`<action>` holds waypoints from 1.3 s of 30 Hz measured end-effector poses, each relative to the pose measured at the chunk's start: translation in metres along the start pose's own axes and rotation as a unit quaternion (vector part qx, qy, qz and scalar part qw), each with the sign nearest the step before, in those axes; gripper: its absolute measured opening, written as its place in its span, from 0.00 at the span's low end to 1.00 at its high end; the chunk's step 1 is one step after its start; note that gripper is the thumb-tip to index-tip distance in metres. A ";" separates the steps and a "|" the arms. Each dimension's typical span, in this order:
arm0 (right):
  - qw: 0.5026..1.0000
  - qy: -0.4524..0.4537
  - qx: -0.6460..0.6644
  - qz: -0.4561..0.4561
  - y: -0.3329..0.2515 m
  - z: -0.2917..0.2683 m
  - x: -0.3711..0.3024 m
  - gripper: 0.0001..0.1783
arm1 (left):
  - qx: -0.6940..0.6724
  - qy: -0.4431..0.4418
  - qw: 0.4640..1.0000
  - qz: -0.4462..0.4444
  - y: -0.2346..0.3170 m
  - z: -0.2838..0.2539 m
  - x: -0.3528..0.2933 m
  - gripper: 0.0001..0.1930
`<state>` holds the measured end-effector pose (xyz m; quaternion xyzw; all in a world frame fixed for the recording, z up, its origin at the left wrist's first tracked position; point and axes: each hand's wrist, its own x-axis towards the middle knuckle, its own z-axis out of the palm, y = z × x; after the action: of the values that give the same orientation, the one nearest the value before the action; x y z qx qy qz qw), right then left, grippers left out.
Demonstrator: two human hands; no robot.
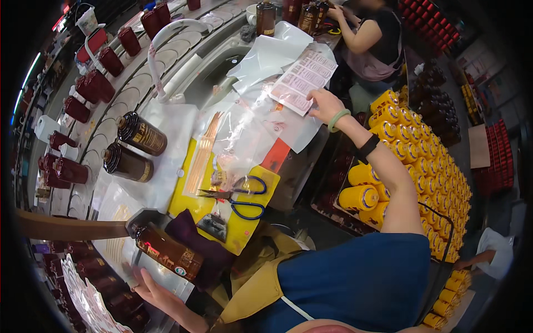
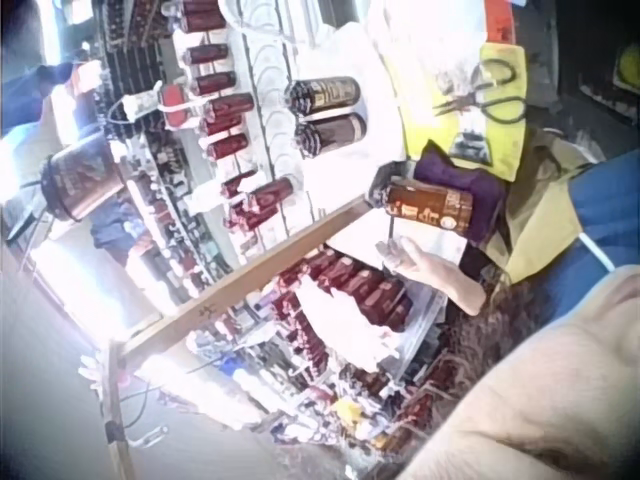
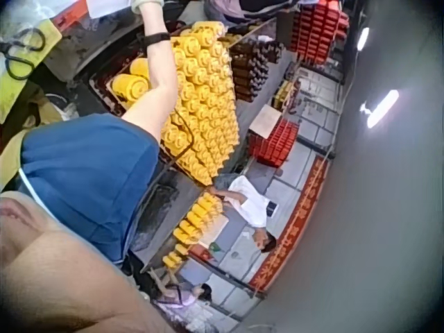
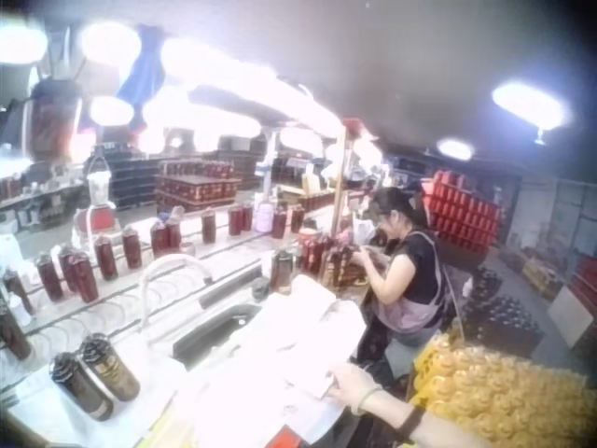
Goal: The recorder applies labels to brown glass bottles, using scissors to trim labels and smoothing them manually onto the bottle surface.
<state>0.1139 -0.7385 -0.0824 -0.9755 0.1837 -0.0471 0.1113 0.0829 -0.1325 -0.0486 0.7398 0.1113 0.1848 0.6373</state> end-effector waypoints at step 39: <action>0.788 0.349 0.413 0.293 -0.055 0.045 0.336 0.13 | 0.199 0.038 0.978 0.052 0.036 0.039 0.000 0.29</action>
<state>0.4511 -0.8037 -0.0960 -0.6530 0.4500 -0.4211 0.4402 0.0970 -0.1735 -0.0179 0.8490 0.1316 0.2199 0.4621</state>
